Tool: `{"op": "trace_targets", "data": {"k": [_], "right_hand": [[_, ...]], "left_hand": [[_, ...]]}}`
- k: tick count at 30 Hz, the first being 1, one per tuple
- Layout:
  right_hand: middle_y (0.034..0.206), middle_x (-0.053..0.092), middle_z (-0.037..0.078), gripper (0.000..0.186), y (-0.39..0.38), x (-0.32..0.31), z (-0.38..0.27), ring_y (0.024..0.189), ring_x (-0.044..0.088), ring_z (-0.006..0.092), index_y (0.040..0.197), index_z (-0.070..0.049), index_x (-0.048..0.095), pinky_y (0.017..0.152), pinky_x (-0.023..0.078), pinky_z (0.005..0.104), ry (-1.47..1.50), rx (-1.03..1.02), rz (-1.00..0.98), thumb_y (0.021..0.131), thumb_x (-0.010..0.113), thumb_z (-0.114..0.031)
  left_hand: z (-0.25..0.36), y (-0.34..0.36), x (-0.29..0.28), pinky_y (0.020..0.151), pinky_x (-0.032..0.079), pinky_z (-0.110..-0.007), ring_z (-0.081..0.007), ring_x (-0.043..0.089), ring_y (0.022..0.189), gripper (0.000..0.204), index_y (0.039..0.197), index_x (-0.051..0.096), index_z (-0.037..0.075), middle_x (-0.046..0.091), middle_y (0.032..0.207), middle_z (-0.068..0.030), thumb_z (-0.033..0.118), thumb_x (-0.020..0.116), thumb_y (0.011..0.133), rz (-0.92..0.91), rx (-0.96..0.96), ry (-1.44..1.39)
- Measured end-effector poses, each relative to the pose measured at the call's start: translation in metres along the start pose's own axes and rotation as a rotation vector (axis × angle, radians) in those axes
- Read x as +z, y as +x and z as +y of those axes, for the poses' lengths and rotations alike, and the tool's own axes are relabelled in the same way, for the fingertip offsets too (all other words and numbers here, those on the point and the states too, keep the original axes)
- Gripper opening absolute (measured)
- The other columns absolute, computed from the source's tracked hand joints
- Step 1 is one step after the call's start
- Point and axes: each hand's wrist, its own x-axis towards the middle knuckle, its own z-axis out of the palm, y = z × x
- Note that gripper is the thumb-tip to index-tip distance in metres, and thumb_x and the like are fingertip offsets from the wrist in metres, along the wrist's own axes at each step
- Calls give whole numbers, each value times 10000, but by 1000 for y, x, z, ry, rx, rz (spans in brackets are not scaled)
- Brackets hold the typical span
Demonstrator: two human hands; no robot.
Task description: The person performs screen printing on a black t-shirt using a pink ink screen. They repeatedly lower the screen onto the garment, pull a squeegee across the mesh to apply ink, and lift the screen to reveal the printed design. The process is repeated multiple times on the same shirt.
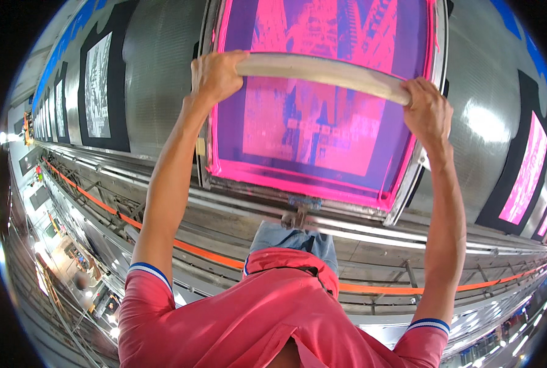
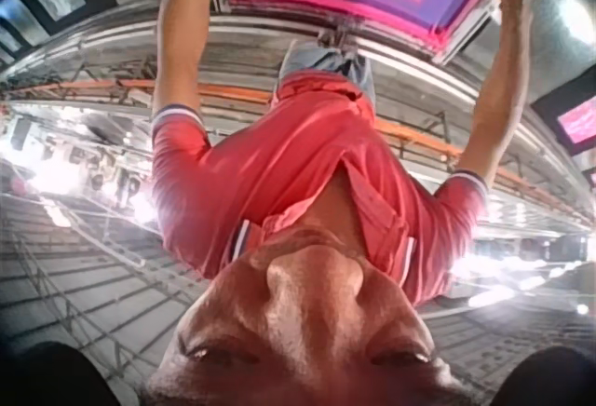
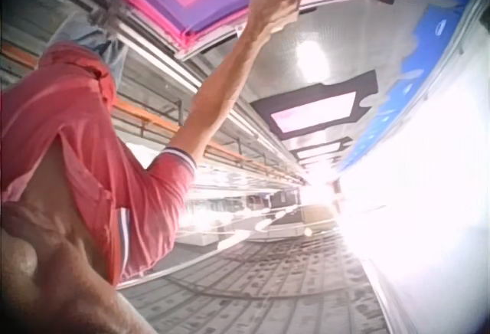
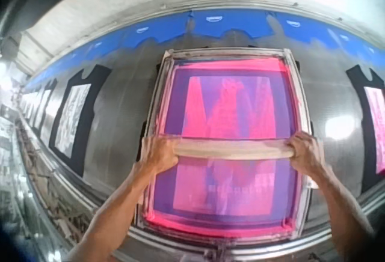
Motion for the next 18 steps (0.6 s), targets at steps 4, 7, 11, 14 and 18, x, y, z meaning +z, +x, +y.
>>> {"op": "trace_targets", "data": {"k": [4,7,11,14,18], "right_hand": [[932,696,55,194,-80,-3,-34,900,694,275,947,-82,724,759,582,391,58,-19,-8,759,725,-35],[882,675,56,178,-139,-8,-59,861,678,274,908,-77,704,724,569,401,96,3,6,747,709,-2],[875,655,75,190,-204,-6,-89,854,650,300,899,-72,682,732,557,405,139,-11,18,736,684,26],[900,657,81,214,-235,-2,-103,905,649,315,911,-72,677,816,548,421,149,10,39,725,671,34],[1006,638,102,369,-254,1,-115,968,630,330,1142,-79,702,839,540,431,84,90,2,787,630,-5]], "left_hand": [[21,-89,1,761,578,-439,-335,726,870,388,1061,765,131,745,940,-151,70,647,696,-67,-15,-11],[34,-154,8,765,578,-442,-332,715,926,402,1065,754,102,741,1046,-133,37,635,686,8,44,-62],[48,-225,8,787,576,-440,-329,705,943,403,1050,740,61,735,1103,-109,2,630,667,-13,20,-89],[54,-252,6,806,573,-431,-323,702,942,390,1039,734,45,737,1096,-99,-12,627,668,34,32,-85],[53,-268,20,937,529,-427,-313,663,1088,452,1105,709,35,706,1167,-119,-30,661,660,113,122,-24]]}}
